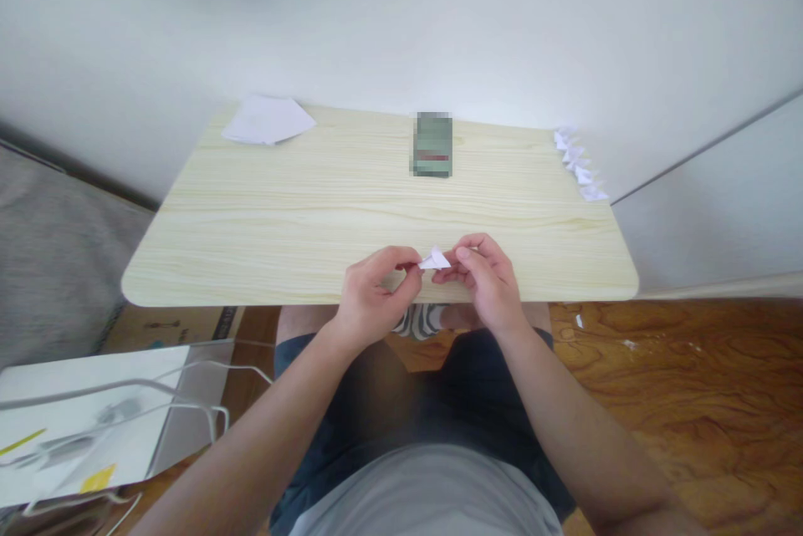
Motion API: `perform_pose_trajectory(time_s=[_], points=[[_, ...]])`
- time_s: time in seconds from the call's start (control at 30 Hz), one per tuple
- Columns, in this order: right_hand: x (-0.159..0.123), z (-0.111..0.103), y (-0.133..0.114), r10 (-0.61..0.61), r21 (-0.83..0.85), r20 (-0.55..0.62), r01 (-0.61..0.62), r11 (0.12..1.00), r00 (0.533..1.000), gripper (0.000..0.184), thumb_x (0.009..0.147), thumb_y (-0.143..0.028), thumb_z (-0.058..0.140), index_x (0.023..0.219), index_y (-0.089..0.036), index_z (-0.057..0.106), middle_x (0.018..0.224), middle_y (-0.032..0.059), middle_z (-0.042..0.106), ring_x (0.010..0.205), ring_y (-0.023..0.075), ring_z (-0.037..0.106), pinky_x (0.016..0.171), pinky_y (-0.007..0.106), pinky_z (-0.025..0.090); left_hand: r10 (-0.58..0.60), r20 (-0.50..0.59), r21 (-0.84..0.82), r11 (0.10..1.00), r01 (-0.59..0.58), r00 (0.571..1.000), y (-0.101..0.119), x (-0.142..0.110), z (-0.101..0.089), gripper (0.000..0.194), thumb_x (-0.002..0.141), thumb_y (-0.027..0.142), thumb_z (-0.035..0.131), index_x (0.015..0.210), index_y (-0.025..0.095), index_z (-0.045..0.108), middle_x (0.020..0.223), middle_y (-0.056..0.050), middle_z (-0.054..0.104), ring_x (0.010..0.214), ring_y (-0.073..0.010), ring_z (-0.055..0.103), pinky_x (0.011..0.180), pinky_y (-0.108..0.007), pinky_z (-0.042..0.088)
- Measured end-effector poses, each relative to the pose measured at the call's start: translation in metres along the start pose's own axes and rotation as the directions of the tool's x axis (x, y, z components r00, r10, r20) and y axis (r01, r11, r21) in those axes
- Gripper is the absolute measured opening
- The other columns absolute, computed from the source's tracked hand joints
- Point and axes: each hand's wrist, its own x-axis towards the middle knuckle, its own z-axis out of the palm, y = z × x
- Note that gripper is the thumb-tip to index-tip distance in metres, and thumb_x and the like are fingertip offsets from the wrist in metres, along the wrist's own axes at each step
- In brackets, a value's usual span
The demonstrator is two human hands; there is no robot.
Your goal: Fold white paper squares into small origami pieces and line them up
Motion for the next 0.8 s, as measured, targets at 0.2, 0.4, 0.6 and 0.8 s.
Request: perform_pose_trajectory(time_s=[0.2,0.4,0.6,0.8], points=[[0.0037,-0.0056,-0.0052,0.033,-0.064,0.056,-0.03,0.997,0.998,0.023,0.08,-0.027,0.081,0.096,-0.023,0.064,0.079,-0.0034,0.068,0.07,0.0121,0.066,0.068,0.025,0.055,0.161,0.022,0.008,0.987,-0.161,0.987,-0.0049,-0.0015,0.0023,0.015,0.087,0.013,0.062,0.099,0.02,0.069,0.092,-0.002,0.074,0.085,-0.0142,0.07,0.081,-0.025,0.055],[0.006,-0.0074,-0.0058,0.042,-0.108,0.047,-0.037,0.993,0.998,0.023,0.076,-0.021,0.08,0.095,-0.023,0.068,0.081,-0.0029,0.067,0.071,0.0121,0.063,0.067,0.025,0.054,0.109,0.081,0.01,0.994,-0.11,0.991,-0.0039,-0.0011,0.0004,0.019,0.086,0.012,0.063,0.101,0.021,0.068,0.096,-0.001,0.073,0.088,-0.014,0.07,0.083,-0.024,0.053],[0.0061,-0.005,-0.008,0.043,-0.168,0.057,-0.033,0.985,0.997,0.018,0.078,-0.024,0.078,0.095,-0.022,0.073,0.078,-0.0013,0.07,0.071,0.0137,0.066,0.069,0.027,0.055,0.071,0.127,-0.013,0.997,-0.07,0.989,-0.0019,-0.0007,-0.0026,0.021,0.085,0.011,0.061,0.102,0.02,0.069,0.097,-0.001,0.073,0.089,-0.0152,0.069,0.084,-0.026,0.053],[0.0048,-0.0011,-0.0083,0.065,-0.217,0.021,-0.059,0.974,0.998,0.014,0.076,-0.023,0.077,0.089,-0.021,0.072,0.075,-0.0012,0.071,0.067,0.0141,0.066,0.066,0.027,0.054,-0.005,0.155,-0.053,0.998,0.014,0.988,0.0017,-0.0007,-0.0056,0.017,0.086,0.016,0.064,0.102,0.02,0.069,0.094,-0.002,0.072,0.084,-0.0152,0.067,0.082,-0.027,0.053]])
